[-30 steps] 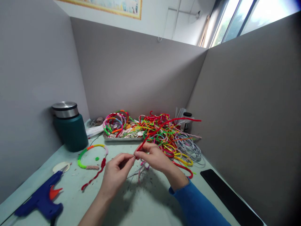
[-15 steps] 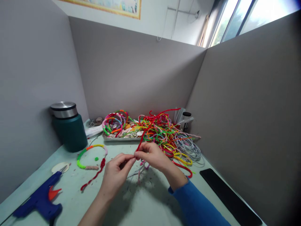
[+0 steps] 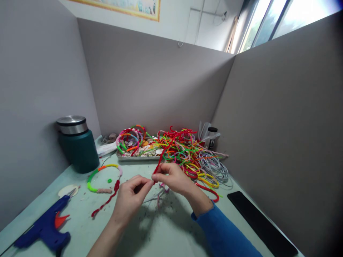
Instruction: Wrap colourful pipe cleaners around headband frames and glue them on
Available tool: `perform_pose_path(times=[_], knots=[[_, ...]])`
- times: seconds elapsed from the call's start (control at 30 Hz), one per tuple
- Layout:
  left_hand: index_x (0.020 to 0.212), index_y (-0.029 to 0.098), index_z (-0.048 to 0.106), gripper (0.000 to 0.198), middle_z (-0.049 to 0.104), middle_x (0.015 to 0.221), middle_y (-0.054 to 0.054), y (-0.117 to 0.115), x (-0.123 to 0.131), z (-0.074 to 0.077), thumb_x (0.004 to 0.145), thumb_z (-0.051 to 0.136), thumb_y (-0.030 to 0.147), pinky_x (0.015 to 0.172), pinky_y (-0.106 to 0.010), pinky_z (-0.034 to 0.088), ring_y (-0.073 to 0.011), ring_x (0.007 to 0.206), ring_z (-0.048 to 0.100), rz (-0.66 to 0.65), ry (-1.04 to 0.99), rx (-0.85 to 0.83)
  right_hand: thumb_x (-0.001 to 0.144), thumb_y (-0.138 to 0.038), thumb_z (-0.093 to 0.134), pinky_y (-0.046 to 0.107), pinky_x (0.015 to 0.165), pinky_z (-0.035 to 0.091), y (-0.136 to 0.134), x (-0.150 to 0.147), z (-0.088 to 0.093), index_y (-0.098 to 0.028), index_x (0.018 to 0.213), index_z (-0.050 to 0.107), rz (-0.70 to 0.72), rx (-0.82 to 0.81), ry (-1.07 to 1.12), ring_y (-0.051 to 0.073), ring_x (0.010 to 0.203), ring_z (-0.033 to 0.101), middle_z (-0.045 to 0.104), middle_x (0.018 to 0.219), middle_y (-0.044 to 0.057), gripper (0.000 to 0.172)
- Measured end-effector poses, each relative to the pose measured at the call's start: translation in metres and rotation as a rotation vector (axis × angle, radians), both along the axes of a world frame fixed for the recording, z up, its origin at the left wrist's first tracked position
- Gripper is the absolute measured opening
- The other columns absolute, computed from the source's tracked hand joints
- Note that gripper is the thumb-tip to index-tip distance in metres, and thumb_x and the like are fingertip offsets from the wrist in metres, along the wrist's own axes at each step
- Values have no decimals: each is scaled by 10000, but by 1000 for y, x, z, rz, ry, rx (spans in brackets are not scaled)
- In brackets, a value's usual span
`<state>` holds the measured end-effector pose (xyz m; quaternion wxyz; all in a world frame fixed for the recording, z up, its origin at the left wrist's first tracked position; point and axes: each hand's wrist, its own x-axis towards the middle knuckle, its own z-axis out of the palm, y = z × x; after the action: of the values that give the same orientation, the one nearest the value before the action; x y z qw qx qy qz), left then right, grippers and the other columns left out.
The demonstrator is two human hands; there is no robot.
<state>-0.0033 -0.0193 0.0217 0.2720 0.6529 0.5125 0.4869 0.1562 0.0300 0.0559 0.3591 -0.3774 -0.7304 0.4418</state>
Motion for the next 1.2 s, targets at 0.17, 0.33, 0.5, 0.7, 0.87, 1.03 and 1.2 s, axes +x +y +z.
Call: perform_pose_path(times=[0.17,0.33,0.5,0.7,0.87,1.03,1.2], knots=[[647,171,655,263,559,608,10,0,0,1,781,575,382,538,-222,344,-115,572,472,-23,45,-4,730,-153,614,199,575,369,-3,-2,2,-139,670,645,28,93,-26,94,598,493,570,610,-32,68],[587,166,618,277,532,570,19,0,2,1,774,578,366,523,-215,335,-107,544,461,13,92,27,730,-122,641,186,573,352,-10,-8,5,-156,630,619,-25,289,-70,85,608,501,564,606,-48,108],[603,173,633,291,550,569,20,-2,3,2,784,562,390,522,-213,342,-106,533,466,135,116,68,734,-160,672,193,607,376,-14,-11,4,-162,646,644,-103,433,-65,97,633,538,607,638,-27,92],[761,191,702,263,687,699,-6,2,1,0,756,583,426,590,-225,419,-151,637,583,157,-6,-63,794,-174,595,211,717,433,-14,-9,4,-166,764,670,-100,368,-2,120,734,602,667,743,6,81],[871,194,711,273,722,840,-34,4,-1,-1,753,595,410,681,-258,460,-187,759,629,97,-78,-93,786,-187,593,231,741,448,-13,-8,5,-174,769,663,-114,338,19,135,764,610,669,762,10,73],[862,194,708,244,707,852,-40,4,-1,0,763,593,385,687,-261,455,-185,779,619,37,-59,-67,784,-198,583,244,739,463,-12,-7,6,-172,773,664,-123,275,45,143,754,613,672,760,14,85],[842,193,702,223,669,790,-24,4,-1,2,785,573,365,644,-238,433,-155,720,587,14,-17,-28,776,-193,597,243,734,464,-12,-8,6,-164,762,669,-130,270,51,143,740,617,672,749,16,79]])
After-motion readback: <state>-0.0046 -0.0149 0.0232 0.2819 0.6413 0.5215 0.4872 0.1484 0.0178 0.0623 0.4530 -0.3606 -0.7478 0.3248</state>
